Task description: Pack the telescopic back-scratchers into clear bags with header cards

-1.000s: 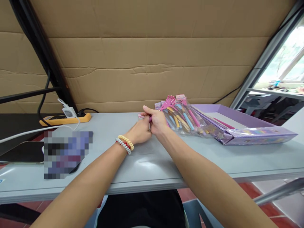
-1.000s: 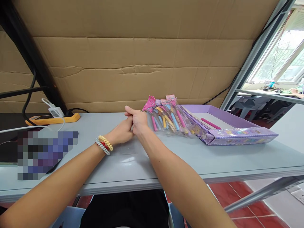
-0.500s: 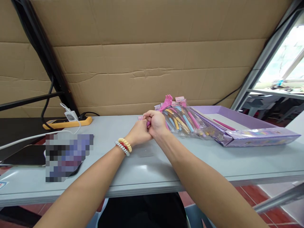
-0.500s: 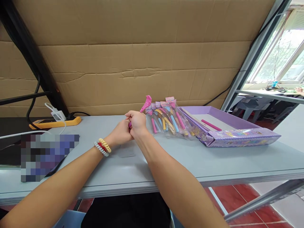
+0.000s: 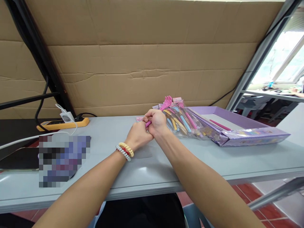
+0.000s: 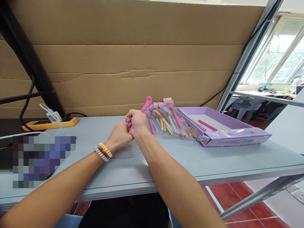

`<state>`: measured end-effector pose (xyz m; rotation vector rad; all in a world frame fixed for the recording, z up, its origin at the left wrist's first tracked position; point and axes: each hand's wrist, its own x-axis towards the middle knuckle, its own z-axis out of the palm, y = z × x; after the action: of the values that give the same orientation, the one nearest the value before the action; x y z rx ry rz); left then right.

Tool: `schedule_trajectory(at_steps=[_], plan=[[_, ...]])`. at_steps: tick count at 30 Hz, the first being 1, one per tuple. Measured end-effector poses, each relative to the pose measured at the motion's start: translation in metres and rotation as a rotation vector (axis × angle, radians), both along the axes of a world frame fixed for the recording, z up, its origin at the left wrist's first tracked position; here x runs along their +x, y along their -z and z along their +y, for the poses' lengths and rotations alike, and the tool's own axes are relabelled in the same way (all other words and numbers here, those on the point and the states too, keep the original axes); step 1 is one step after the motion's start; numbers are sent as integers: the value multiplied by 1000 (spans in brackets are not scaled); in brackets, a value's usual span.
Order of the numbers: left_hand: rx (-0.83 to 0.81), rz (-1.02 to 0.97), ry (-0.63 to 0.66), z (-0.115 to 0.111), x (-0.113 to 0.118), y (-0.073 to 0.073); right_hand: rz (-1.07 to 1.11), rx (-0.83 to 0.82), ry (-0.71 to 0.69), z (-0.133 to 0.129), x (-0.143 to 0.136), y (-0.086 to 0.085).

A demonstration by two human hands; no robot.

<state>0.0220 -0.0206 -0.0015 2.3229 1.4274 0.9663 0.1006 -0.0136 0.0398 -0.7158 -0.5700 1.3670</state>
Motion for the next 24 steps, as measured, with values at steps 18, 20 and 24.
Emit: schedule_trajectory(at_steps=[18, 20, 24], plan=[[3, -7, 44, 5, -8, 3, -173, 350, -115, 16, -1, 31], [-10, 45, -6, 4, -6, 2, -170, 282, -47, 17, -2, 30], [10, 121, -149, 3, -1, -1, -170, 197, 16, 14, -3, 22]])
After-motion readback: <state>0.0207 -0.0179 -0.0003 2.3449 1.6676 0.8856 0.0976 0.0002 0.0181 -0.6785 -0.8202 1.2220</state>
